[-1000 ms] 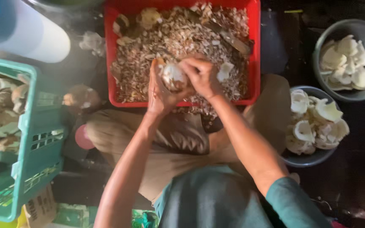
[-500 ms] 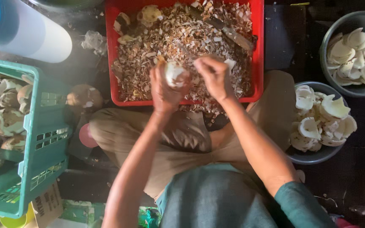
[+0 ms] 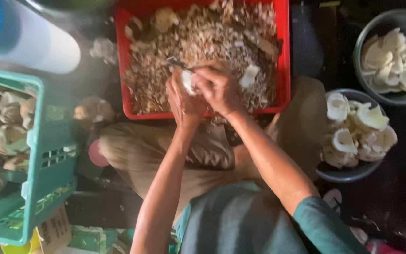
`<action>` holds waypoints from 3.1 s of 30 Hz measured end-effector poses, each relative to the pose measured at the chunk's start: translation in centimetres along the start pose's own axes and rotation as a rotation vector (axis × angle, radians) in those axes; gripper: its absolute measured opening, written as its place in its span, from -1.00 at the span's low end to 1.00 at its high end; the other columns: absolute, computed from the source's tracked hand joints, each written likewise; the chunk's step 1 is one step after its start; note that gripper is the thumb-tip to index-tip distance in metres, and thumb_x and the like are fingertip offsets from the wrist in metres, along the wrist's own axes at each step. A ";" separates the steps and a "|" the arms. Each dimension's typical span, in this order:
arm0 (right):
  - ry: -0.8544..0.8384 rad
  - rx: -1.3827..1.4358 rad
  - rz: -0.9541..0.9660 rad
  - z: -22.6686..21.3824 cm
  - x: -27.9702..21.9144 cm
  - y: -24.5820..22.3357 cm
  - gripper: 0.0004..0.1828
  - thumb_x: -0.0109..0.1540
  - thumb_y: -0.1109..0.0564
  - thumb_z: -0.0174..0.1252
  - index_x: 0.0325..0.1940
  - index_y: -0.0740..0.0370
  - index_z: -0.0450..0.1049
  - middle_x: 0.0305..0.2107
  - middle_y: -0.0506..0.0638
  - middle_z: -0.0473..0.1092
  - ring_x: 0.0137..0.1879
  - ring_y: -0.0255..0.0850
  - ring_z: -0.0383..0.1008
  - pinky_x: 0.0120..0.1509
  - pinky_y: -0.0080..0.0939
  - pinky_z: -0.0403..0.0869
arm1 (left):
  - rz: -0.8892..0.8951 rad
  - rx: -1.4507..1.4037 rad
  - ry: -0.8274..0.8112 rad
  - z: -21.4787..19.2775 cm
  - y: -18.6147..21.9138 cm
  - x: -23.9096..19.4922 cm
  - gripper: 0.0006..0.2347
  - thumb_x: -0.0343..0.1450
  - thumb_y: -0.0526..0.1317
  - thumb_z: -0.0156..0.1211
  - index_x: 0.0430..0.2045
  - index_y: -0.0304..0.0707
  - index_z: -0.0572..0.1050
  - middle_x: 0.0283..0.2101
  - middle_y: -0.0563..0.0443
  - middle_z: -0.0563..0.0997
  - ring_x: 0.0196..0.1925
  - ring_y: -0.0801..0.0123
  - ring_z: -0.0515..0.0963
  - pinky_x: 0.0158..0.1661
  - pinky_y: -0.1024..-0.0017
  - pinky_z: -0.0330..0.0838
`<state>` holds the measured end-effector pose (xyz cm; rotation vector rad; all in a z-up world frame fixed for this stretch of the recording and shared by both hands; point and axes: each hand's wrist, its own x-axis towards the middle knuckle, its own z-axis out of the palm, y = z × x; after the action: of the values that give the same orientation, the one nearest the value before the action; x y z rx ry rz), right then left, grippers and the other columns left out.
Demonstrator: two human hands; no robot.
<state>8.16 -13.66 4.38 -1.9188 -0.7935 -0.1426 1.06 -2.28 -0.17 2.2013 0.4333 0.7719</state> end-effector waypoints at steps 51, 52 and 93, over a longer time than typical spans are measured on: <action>0.015 0.206 0.082 0.4 -1.6 1.9 -0.78 0.39 0.04 0.18 -0.06 0.21 0.63 -0.06 -0.01 0.47 0.11 -0.18 0.47 0.21 -0.15 0.51 | 0.045 -0.196 -0.108 -1.6 -0.2 0.1 -0.23 0.24 -0.13 0.59 0.26 -0.41 0.20 0.07 -0.31 0.47 0.05 -0.07 0.58 -0.05 0.15 0.57; -0.030 0.228 0.040 0.5 -1.9 1.5 -0.78 0.39 0.03 0.18 -0.07 0.18 0.64 -0.05 -0.02 0.48 0.11 -0.18 0.48 0.20 -0.15 0.53 | 0.039 -0.159 -0.127 -1.4 -0.6 -0.4 -0.32 0.30 -0.16 0.53 0.25 -0.37 0.24 0.09 -0.28 0.49 0.07 -0.04 0.59 -0.01 0.17 0.57; -0.191 0.171 0.083 1.0 1.6 4.9 -0.77 0.38 0.01 0.22 -0.18 0.19 0.65 -0.19 0.00 0.52 -0.06 -0.19 0.48 0.09 -0.11 0.47 | 0.128 -0.117 -0.286 -2.1 -2.8 1.3 -0.16 0.25 -0.19 0.54 0.40 -0.39 0.12 0.13 -0.31 0.40 0.13 -0.14 0.54 0.05 0.11 0.55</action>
<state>12.00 -13.42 0.87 -1.8171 -0.8229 0.1566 0.48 1.37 -0.58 2.2006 0.1032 0.5221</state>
